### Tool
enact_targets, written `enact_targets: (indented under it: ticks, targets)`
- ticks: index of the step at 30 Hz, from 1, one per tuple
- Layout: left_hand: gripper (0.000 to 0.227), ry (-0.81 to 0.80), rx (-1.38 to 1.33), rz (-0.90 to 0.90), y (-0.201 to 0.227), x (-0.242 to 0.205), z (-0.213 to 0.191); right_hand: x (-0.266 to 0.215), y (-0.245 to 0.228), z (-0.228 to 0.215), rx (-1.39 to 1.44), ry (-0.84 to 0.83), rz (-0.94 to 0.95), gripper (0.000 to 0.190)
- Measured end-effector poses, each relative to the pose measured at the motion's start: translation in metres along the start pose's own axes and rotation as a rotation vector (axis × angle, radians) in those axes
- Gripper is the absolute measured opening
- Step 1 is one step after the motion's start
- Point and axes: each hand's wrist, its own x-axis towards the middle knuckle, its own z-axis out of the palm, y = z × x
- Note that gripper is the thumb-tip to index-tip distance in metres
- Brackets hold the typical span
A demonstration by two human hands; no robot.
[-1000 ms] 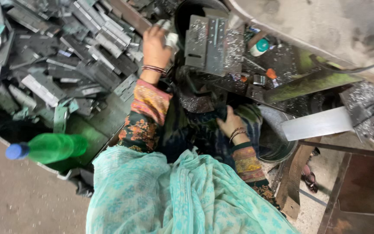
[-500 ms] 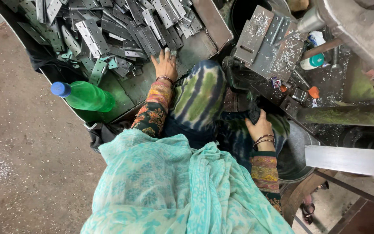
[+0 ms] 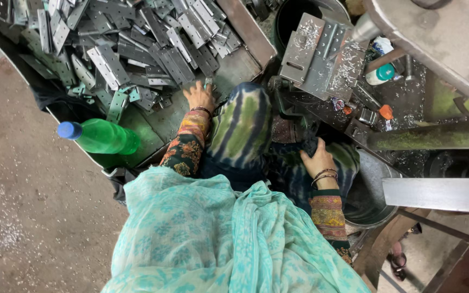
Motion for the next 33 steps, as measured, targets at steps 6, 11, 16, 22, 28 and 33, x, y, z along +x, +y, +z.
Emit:
enact_targets:
  ticks: [6,11,16,22,28,33]
  targets:
    - [0.086,0.027,-0.349,-0.135,-0.023,0.001,0.004,0.0,-0.001,0.002,-0.006,0.004,-0.011,0.085]
    - [0.082,0.092,-0.43,-0.037,-0.041,0.0,0.004,0.001,0.001,0.008,0.014,-0.026,0.026,0.09]
    - [0.065,0.27,-0.768,-0.118,-0.025,0.031,-0.046,0.0,-0.001,0.009,0.023,-0.028,0.029,0.09]
    - [0.064,0.526,-1.039,0.401,0.092,0.062,-0.158,-0.004,-0.006,0.005,0.035,-0.05,0.019,0.087]
    - [0.054,-0.127,-0.205,0.77,0.254,-0.005,-0.167,-0.008,-0.009,0.0,0.063,-0.056,0.006,0.089]
    - [0.052,0.134,0.367,0.981,0.283,-0.039,-0.133,-0.008,-0.008,-0.004,0.052,-0.092,0.02,0.089]
